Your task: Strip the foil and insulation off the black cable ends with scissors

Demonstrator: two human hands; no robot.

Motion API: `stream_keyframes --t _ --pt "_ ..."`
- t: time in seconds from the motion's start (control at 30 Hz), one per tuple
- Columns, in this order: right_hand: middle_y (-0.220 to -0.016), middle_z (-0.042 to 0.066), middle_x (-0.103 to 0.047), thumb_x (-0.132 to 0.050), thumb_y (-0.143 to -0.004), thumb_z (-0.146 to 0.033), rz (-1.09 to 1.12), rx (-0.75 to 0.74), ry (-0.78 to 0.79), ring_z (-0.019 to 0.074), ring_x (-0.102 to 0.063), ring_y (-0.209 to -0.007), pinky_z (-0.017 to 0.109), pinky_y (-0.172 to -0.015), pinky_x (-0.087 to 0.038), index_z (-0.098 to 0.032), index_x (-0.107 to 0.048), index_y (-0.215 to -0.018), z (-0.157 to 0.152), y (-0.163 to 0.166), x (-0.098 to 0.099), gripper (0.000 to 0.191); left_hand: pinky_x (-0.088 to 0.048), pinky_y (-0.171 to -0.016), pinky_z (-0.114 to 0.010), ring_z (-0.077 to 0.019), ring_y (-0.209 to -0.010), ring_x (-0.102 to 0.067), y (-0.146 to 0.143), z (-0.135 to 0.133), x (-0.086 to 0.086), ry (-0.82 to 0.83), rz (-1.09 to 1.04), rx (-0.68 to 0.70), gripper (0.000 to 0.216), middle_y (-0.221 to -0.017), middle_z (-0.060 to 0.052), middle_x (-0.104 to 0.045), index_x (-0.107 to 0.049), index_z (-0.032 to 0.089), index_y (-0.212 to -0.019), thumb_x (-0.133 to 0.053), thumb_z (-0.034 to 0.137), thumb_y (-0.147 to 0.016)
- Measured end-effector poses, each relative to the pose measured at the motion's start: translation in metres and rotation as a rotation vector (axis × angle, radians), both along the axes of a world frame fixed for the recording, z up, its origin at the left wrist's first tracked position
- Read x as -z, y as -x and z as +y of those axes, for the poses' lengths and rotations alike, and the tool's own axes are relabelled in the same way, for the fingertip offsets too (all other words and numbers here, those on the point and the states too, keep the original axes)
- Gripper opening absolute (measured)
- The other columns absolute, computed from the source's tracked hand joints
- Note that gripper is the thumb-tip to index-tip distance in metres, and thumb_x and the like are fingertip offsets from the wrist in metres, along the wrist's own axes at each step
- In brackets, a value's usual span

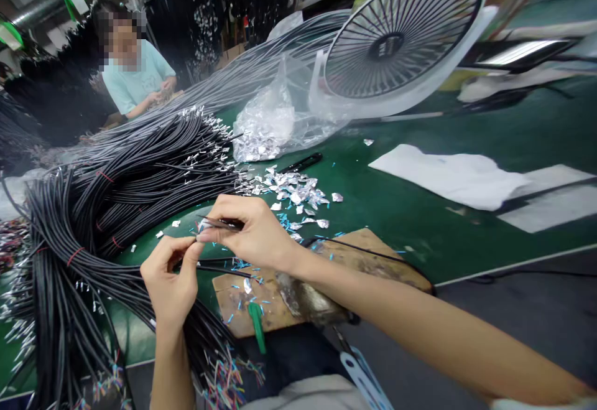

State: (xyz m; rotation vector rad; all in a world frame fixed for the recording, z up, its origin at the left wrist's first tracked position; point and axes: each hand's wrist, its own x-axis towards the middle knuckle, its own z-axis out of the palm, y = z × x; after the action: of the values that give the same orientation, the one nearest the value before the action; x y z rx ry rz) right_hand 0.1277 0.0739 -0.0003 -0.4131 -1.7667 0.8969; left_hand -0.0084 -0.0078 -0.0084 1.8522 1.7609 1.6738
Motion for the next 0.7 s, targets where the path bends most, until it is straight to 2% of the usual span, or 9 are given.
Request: stream_keyframes --t 0.13,0.2,0.3,0.37,0.43,0.53,0.57,0.63,0.7 --pt "-0.067 0.0 -0.055 -0.057 -0.081 -0.009 -0.039 -0.036 -0.123 0.0085 -0.046 -0.06 0.022 -0.055 -0.034 -0.014 -0.061 -0.067 0.001 -0.003 0.001 0.016 -0.042 -0.054 -0.016 -0.007 -0.059 -0.054 0.002 0.0 0.001 -0.013 0.013 -0.002 0.006 -0.064 0.004 -0.06 -0.067 0.02 -0.075 -0.065 0.016 -0.079" --pt "-0.065 -0.002 -0.051 -0.057 -0.081 -0.009 -0.04 -0.122 -0.038 0.0082 -0.044 -0.059 0.022 -0.055 -0.033 -0.014 -0.058 -0.062 0.003 -0.003 0.0 0.019 -0.041 -0.053 -0.016 -0.0075 -0.058 -0.053 0.005 0.0 0.001 0.006 0.027 0.009 0.006 -0.064 0.004 -0.06 -0.068 0.02 -0.075 -0.064 0.017 -0.079" --pt "-0.059 -0.005 -0.045 -0.06 -0.081 -0.022 -0.023 -0.408 0.217 0.0074 -0.04 -0.055 0.021 -0.052 -0.032 -0.016 -0.051 -0.061 0.006 -0.002 -0.003 0.023 -0.036 -0.048 -0.017 -0.007 -0.053 -0.048 0.008 -0.001 0.0 0.039 0.041 0.068 0.012 -0.06 0.004 -0.056 -0.066 0.019 -0.072 -0.061 0.019 -0.083" --pt "-0.056 -0.006 -0.044 -0.057 -0.083 -0.029 -0.031 -0.548 0.308 0.0073 -0.039 -0.052 0.02 -0.05 -0.032 -0.017 -0.05 -0.063 0.007 -0.001 -0.004 0.024 -0.034 -0.046 -0.018 -0.0067 -0.05 -0.045 0.008 -0.001 -0.001 0.05 0.045 0.089 0.018 -0.056 0.004 -0.053 -0.063 0.017 -0.067 -0.058 0.02 -0.084" --pt "-0.056 -0.005 -0.041 -0.053 -0.084 -0.028 -0.053 -0.422 0.229 0.0076 -0.037 -0.051 0.021 -0.049 -0.03 -0.017 -0.048 -0.061 0.005 -0.001 -0.005 0.026 -0.034 -0.047 -0.018 -0.0069 -0.05 -0.045 0.005 -0.001 -0.002 0.052 0.046 0.062 0.02 -0.055 0.003 -0.053 -0.062 0.017 -0.065 -0.058 0.02 -0.084" --pt "-0.06 -0.003 -0.039 -0.052 -0.076 -0.016 -0.131 0.001 -0.081 0.008 -0.03 -0.053 0.024 -0.049 -0.021 -0.016 -0.046 -0.056 -0.002 -0.002 -0.006 0.022 -0.033 -0.045 -0.018 -0.0069 -0.047 -0.045 0.001 0.0 -0.003 0.046 0.047 -0.003 0.015 -0.052 0.004 -0.052 -0.063 0.017 -0.063 -0.062 0.018 -0.078" --pt "-0.061 -0.003 -0.039 -0.052 -0.073 -0.013 -0.158 0.075 -0.156 0.0081 -0.029 -0.053 0.025 -0.049 -0.018 -0.016 -0.046 -0.055 -0.004 -0.003 -0.006 0.019 -0.032 -0.044 -0.018 -0.0068 -0.046 -0.044 0.0 0.0 -0.003 0.048 0.045 -0.017 0.013 -0.051 0.005 -0.051 -0.064 0.017 -0.063 -0.063 0.018 -0.076" --pt "-0.062 -0.002 -0.04 -0.052 -0.073 -0.013 -0.175 0.055 -0.167 0.0081 -0.029 -0.054 0.025 -0.05 -0.019 -0.016 -0.046 -0.056 -0.007 -0.003 -0.006 0.018 -0.032 -0.043 -0.018 -0.007 -0.045 -0.045 0.0 0.001 -0.004 0.074 0.026 -0.024 0.014 -0.051 0.004 -0.052 -0.064 0.017 -0.063 -0.062 0.019 -0.076" --pt "-0.058 -0.003 -0.038 -0.051 -0.079 -0.019 -0.148 -0.081 -0.007 0.0081 -0.032 -0.054 0.024 -0.051 -0.023 -0.016 -0.044 -0.055 -0.007 -0.003 -0.006 0.025 -0.034 -0.044 -0.018 -0.0077 -0.047 -0.047 0.001 0.001 -0.004 0.108 -0.013 -0.005 0.019 -0.053 0.003 -0.054 -0.063 0.016 -0.062 -0.06 0.023 -0.08"
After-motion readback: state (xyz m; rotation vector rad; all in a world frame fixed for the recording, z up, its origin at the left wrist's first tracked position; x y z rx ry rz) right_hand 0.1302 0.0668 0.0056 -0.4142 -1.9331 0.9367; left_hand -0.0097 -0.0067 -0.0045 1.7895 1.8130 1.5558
